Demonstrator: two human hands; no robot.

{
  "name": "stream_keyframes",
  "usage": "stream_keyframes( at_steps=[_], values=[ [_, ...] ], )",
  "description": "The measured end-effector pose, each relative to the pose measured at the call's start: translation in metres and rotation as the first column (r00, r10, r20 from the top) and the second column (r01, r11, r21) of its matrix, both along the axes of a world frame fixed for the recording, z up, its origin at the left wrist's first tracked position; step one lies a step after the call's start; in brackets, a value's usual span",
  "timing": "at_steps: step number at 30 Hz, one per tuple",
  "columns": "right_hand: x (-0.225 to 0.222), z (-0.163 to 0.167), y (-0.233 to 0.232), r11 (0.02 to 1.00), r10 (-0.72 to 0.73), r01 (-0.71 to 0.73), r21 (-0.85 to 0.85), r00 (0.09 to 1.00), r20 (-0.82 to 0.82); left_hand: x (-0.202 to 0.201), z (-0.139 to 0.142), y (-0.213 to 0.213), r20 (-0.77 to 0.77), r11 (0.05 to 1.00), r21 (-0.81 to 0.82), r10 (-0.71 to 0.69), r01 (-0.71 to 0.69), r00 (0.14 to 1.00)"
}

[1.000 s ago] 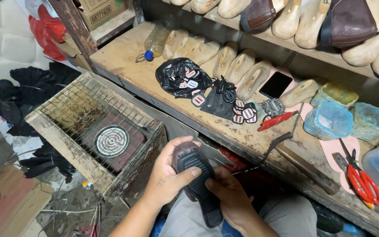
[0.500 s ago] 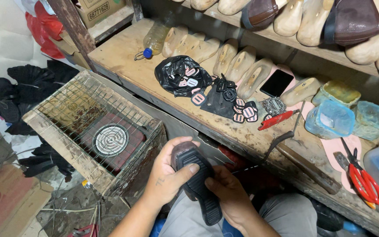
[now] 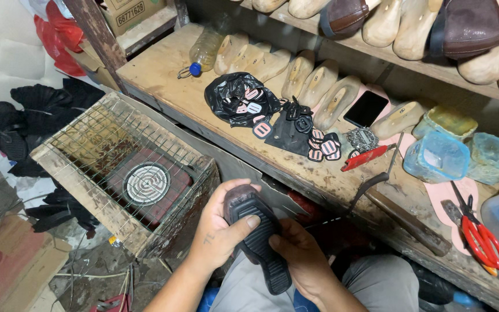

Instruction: The person uses a hammer to tap the sole of a brown slip-on shoe mounted on a wooden last, repeatedly striking the heel and side edges. The person then removes the shoe from the last and places it on a nearby wire rack.

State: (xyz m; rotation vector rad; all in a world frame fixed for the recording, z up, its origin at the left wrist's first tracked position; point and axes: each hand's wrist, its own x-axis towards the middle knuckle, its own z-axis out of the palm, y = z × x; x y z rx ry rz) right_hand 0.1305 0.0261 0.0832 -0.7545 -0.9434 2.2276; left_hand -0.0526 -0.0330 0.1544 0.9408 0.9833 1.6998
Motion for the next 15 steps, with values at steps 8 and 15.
stream_keyframes(
  at_steps=[8,15],
  values=[
    [-0.0012,0.0007,0.0004,1.0,-0.004,0.004,0.023,1.0,-0.02,0.0006,-0.0021,-0.0001,0.016,1.0,-0.022,0.001,-0.001,1.0],
    [-0.0032,0.0055,-0.0015,1.0,-0.013,0.013,0.018,1.0,-0.007,0.0008,-0.0048,0.0,-0.048,0.999,-0.017,0.038,-0.039,0.998]
  ],
)
